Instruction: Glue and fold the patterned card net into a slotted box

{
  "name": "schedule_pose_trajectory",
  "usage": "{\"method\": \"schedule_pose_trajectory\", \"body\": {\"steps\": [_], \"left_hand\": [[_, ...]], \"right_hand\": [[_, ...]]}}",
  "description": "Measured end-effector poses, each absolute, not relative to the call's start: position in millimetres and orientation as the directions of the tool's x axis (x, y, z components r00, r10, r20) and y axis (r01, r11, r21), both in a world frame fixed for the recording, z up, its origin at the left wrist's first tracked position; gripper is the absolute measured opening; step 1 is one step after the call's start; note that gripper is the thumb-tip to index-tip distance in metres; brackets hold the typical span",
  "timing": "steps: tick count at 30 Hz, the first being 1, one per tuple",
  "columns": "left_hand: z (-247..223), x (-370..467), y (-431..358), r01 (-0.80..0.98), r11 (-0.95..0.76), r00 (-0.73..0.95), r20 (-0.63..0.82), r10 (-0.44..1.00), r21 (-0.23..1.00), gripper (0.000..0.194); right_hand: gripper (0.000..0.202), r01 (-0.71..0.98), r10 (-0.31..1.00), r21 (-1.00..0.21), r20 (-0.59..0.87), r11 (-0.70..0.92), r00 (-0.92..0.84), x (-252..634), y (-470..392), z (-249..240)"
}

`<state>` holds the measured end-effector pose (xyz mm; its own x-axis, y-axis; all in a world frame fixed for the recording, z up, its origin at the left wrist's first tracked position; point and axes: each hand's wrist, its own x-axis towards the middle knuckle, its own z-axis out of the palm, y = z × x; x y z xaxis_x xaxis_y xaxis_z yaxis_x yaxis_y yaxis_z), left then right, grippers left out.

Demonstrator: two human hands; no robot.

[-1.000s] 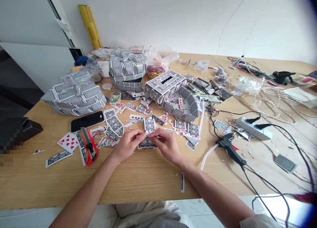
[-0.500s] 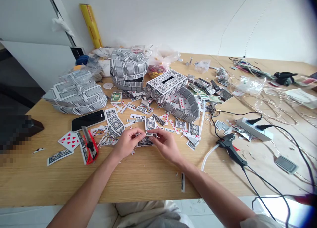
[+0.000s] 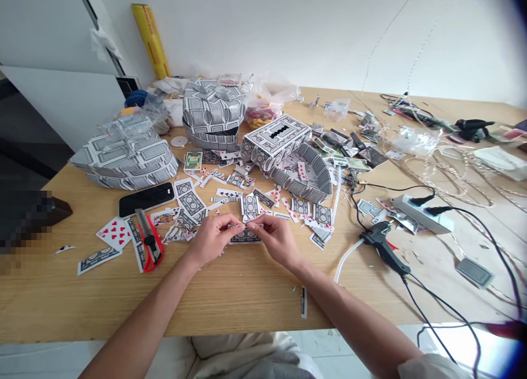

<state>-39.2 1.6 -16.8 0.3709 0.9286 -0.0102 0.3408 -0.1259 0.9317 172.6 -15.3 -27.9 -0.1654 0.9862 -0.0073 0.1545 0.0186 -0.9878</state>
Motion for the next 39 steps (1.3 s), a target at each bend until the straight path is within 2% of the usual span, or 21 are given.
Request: {"method": "schedule_pose_trajectory", "body": {"steps": [6,11,15,19,22,25,28,30,34,36,39], "left_hand": [[-17.7,-35.9,2.1,0.245,-0.019,0.293,-0.056,0.954,0.969,0.036],[-16.3,-34.4,4.2,0.101,0.052,0.335,-0.084,0.938,0.993,0.035],[-10.5,-36.7,4.6,0.138,0.028,0.307,-0.070,0.949,0.990,0.031],[-6.4,-38.7,3.8,0.210,-0.044,0.362,-0.036,0.931,0.977,0.027],[-6.2,-39.0,2.6,0.241,-0.061,0.410,-0.045,0.911,0.969,0.029],[-7.3,-39.4,1.9,0.208,-0.058,0.391,-0.028,0.920,0.977,0.032],[-9.9,-40.4,2.6,0.151,-0.105,0.364,0.043,0.930,0.983,0.028],[-12.9,-40.9,3.8,0.148,-0.202,0.328,0.145,0.934,0.968,0.024],[-19.5,-41.6,5.7,0.182,-0.430,0.240,0.384,0.892,0.884,0.008],[-21.3,-42.0,5.2,0.221,-0.521,0.228,0.475,0.850,0.825,0.003],[-21.6,-42.6,2.7,0.317,-0.611,0.230,0.566,0.792,0.726,0.009]], "right_hand": [[0.046,0.088,0.994,-0.996,-0.010,0.001,-0.113,170.5,-16.0,-24.3],[0.047,0.013,1.000,-1.000,-0.014,-0.014,0.004,172.3,-13.3,-22.1],[0.044,-0.035,0.994,-0.996,-0.081,-0.083,-0.073,173.1,-13.3,-17.7],[0.042,-0.061,0.973,-0.988,-0.128,-0.142,-0.190,174.6,-13.8,-15.4],[0.040,-0.048,0.961,-0.989,-0.120,-0.136,-0.248,175.0,-13.5,-17.6],[0.040,-0.052,0.972,-0.995,-0.074,-0.088,-0.223,174.2,-12.7,-21.8],[0.038,-0.074,0.988,-0.997,0.000,-0.012,-0.157,173.7,-12.0,-24.9],[0.034,-0.059,0.990,-0.997,0.064,0.057,-0.126,173.7,-11.9,-25.5],[0.029,0.097,0.977,-0.973,0.203,0.209,-0.068,173.7,-13.8,-24.8],[0.031,0.147,0.978,-0.968,0.191,0.202,-0.090,173.6,-16.0,-23.9],[0.036,0.083,0.974,-0.986,0.125,0.142,-0.187,173.3,-19.6,-21.7]]}}
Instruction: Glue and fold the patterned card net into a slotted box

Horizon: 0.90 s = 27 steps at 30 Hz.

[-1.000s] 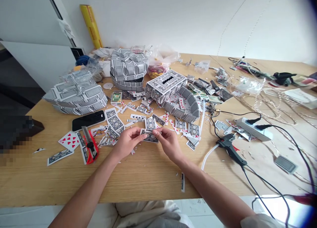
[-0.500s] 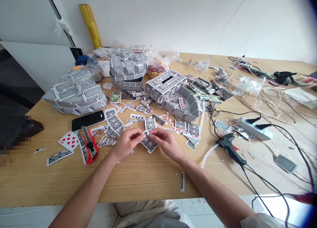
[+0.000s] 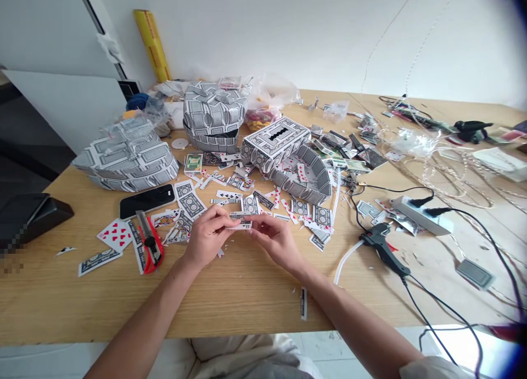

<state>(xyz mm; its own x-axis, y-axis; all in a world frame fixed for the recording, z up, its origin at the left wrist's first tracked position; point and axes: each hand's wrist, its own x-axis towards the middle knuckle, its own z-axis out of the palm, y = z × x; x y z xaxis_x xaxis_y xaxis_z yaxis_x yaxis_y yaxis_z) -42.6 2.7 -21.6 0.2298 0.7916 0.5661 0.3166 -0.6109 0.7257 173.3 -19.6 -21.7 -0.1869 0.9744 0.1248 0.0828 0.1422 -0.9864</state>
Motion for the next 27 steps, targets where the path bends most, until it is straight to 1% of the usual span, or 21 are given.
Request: {"method": "schedule_pose_trajectory", "body": {"steps": [2,4,7,9,10,12,13,15,18,21,27], "left_hand": [[-21.1,-42.6,0.9,0.365,-0.631,0.233,0.589,0.774,0.684,0.013],[-20.9,-42.3,0.0,0.393,-0.628,0.223,0.592,0.774,0.672,0.014],[-20.9,-41.8,0.9,0.391,-0.590,0.202,0.559,0.804,0.707,0.014],[-20.3,-41.8,2.3,0.361,-0.516,0.205,0.474,0.856,0.776,0.011],[-19.7,-41.9,3.0,0.340,-0.461,0.212,0.411,0.887,0.820,0.015],[-17.9,-42.4,3.8,0.284,-0.343,0.240,0.280,0.930,0.895,0.032],[-16.9,-42.7,3.9,0.253,-0.292,0.257,0.228,0.939,0.922,0.038],[-15.6,-43.3,3.7,0.190,-0.233,0.279,0.175,0.944,0.954,0.039],[-16.8,-43.6,3.2,0.113,-0.215,0.262,0.180,0.948,0.970,0.034],[-20.4,-42.8,3.3,0.077,-0.221,0.242,0.196,0.950,0.972,0.032],[-23.9,-40.8,3.2,0.090,-0.219,0.214,0.196,0.957,0.972,0.031]], "right_hand": [[0.035,0.052,0.969,-0.989,0.126,0.140,-0.213,173.0,-21.1,-20.3],[0.031,0.060,0.968,-0.985,0.149,0.164,-0.203,172.7,-21.3,-19.5],[0.028,0.065,0.965,-0.975,0.198,0.212,-0.170,172.4,-20.0,-19.6],[0.026,0.048,0.964,-0.972,0.221,0.231,-0.149,172.5,-18.9,-19.8],[0.025,0.041,0.964,-0.972,0.225,0.233,-0.139,172.8,-18.6,-19.9],[0.025,0.035,0.968,-0.973,0.223,0.229,-0.116,173.6,-18.1,-20.2],[0.025,0.037,0.970,-0.973,0.222,0.226,-0.103,174.1,-18.0,-20.5],[0.023,0.042,0.971,-0.973,0.223,0.227,-0.080,175.0,-18.0,-21.5],[0.019,0.035,0.967,-0.968,0.244,0.247,-0.072,175.0,-18.5,-22.7],[0.016,0.037,0.961,-0.963,0.265,0.268,-0.081,173.2,-19.1,-22.3],[0.026,0.085,0.972,-0.969,0.230,0.234,-0.057,170.7,-19.8,-18.9]]}}
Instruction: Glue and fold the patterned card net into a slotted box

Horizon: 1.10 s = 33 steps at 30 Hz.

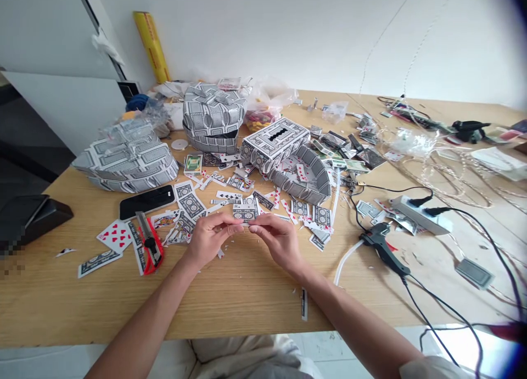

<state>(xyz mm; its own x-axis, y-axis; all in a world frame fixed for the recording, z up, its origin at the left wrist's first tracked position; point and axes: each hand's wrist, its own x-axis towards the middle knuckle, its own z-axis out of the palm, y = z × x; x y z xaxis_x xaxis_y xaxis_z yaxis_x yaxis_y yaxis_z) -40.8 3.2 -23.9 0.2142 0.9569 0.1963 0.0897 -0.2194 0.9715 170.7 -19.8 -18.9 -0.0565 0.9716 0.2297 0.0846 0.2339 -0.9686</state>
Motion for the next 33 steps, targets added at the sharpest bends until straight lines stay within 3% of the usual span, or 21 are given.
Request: {"method": "schedule_pose_trajectory", "body": {"steps": [7,11,15,22,28,33], "left_hand": [[-24.5,-39.7,2.4,0.089,-0.239,0.220,0.215,0.952,0.967,0.027],[-20.4,-38.5,-1.0,0.207,-0.291,0.316,0.217,0.924,0.934,0.022],[-16.7,-39.5,-3.3,0.295,-0.302,0.392,0.174,0.904,0.906,0.025],[-27.4,-38.6,1.5,0.321,-0.197,0.305,0.096,0.948,0.926,0.025],[-28.3,-37.7,0.8,0.234,-0.107,0.247,0.048,0.968,0.966,0.028],[-27.4,-39.2,2.8,0.282,-0.118,0.264,0.041,0.964,0.952,0.034]], "right_hand": [[0.043,-0.101,0.986,-0.993,0.082,0.068,-0.145,172.7,-20.4,-12.9],[0.058,-0.094,0.997,-0.995,0.047,0.041,-0.058,174.8,-13.8,-18.9],[0.071,-0.058,0.996,-0.998,0.022,0.017,-0.090,177.5,-9.2,-23.6],[0.061,0.011,0.985,-0.999,0.049,0.052,-0.165,175.6,-13.3,-20.5],[0.057,0.009,0.983,-0.999,0.042,0.045,-0.180,175.7,-13.5,-24.1],[0.053,0.023,0.975,-0.998,0.058,0.064,-0.213,174.0,-15.9,-24.8]]}}
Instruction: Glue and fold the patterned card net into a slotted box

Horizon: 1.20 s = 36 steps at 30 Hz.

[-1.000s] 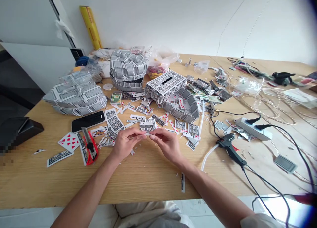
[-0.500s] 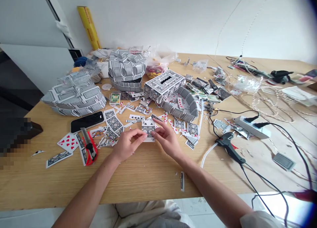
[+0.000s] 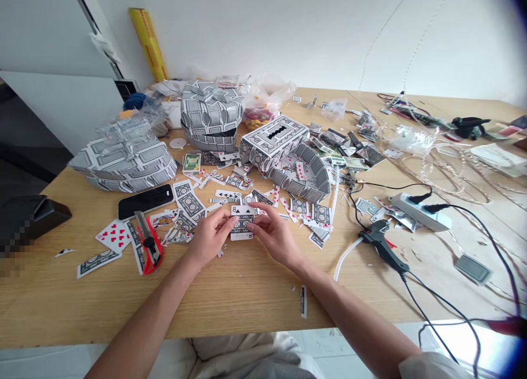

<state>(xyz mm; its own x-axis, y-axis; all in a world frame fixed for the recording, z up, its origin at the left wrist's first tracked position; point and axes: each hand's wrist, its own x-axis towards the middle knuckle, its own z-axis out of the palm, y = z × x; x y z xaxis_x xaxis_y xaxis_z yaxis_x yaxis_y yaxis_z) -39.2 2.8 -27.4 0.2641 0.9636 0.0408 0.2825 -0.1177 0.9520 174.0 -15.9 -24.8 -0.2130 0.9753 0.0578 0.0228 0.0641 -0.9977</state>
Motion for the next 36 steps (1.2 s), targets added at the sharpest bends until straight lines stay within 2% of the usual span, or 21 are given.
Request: {"method": "schedule_pose_trajectory", "body": {"steps": [5,9,13,17,25,36], "left_hand": [[-21.8,-39.4,3.4,0.310,-0.124,0.280,0.034,0.959,0.943,0.037],[-21.3,-39.2,2.5,0.342,-0.139,0.305,0.030,0.952,0.929,0.037],[-24.7,-39.0,2.5,0.335,-0.137,0.341,0.015,0.940,0.932,0.037],[-26.3,-39.0,3.1,0.345,-0.151,0.348,0.023,0.937,0.926,0.037],[-23.6,-40.0,2.8,0.389,-0.141,0.346,-0.002,0.938,0.910,0.038],[-25.9,-39.4,2.0,0.361,-0.126,0.355,-0.012,0.935,0.924,0.038]], "right_hand": [[0.065,0.036,0.977,-0.999,0.010,0.018,-0.213,173.6,-17.7,-24.0],[0.047,0.044,0.990,-0.999,0.019,0.026,-0.137,174.5,-14.0,-29.1],[0.048,-0.071,0.991,-0.996,0.057,0.048,-0.121,174.0,-10.7,-32.1],[0.039,-0.060,0.990,-0.996,0.069,0.063,-0.120,173.5,-11.6,-31.1],[0.041,0.002,0.991,-0.999,0.042,0.043,-0.126,175.4,-13.1,-27.5],[0.044,0.014,0.992,-1.000,0.016,0.018,-0.124,175.3,-14.7,-25.6]]}}
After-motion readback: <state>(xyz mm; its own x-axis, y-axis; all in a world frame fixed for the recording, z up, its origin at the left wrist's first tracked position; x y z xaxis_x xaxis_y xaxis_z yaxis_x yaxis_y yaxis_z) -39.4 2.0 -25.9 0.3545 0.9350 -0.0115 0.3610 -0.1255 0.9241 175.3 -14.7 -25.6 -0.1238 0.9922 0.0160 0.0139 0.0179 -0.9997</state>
